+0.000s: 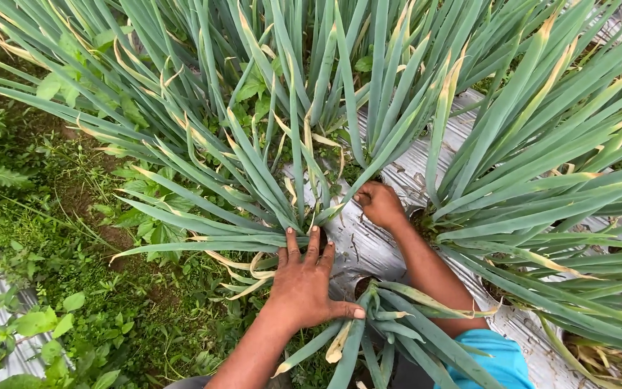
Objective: The person squats between raised garden beds and removes weeds by hand from around the base of leek plants. The person pulls weeds from the soil and from between the plants, discarding them on the ground.
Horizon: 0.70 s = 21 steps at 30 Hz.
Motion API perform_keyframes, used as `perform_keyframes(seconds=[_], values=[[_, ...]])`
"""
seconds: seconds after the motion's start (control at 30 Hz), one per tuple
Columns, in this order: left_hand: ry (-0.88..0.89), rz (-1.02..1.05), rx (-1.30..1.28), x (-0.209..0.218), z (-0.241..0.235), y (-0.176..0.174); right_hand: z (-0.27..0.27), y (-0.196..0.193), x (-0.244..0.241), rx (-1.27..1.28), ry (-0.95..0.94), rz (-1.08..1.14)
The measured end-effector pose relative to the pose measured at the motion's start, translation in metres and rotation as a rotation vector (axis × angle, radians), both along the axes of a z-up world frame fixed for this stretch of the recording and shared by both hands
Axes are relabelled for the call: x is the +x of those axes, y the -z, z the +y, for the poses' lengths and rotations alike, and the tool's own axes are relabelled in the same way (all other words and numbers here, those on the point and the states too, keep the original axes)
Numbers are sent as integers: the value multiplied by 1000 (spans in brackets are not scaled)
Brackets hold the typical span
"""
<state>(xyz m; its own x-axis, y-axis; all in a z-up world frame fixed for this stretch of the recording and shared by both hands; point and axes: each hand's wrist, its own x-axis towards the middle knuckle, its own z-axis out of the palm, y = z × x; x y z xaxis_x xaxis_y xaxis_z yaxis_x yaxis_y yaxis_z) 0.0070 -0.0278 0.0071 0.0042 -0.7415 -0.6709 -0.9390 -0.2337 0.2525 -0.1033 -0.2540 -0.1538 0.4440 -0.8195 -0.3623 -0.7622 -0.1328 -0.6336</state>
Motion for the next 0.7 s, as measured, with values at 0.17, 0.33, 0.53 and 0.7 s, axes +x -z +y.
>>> perform_keyframes(seconds=[0.17, 0.33, 0.53, 0.7], values=[[-12, 30, -25, 0, 1, 3, 24, -14, 3, 156, -431, 88], [-8, 22, -19, 1, 1, 2, 29, -21, 4, 113, -586, 340], [3, 32, 1, 2, 4, -4, 11, -14, 27, -498, -295, 173], [4, 32, 0, 6, 3, -4, -11, 10, 48, -458, -438, 334]])
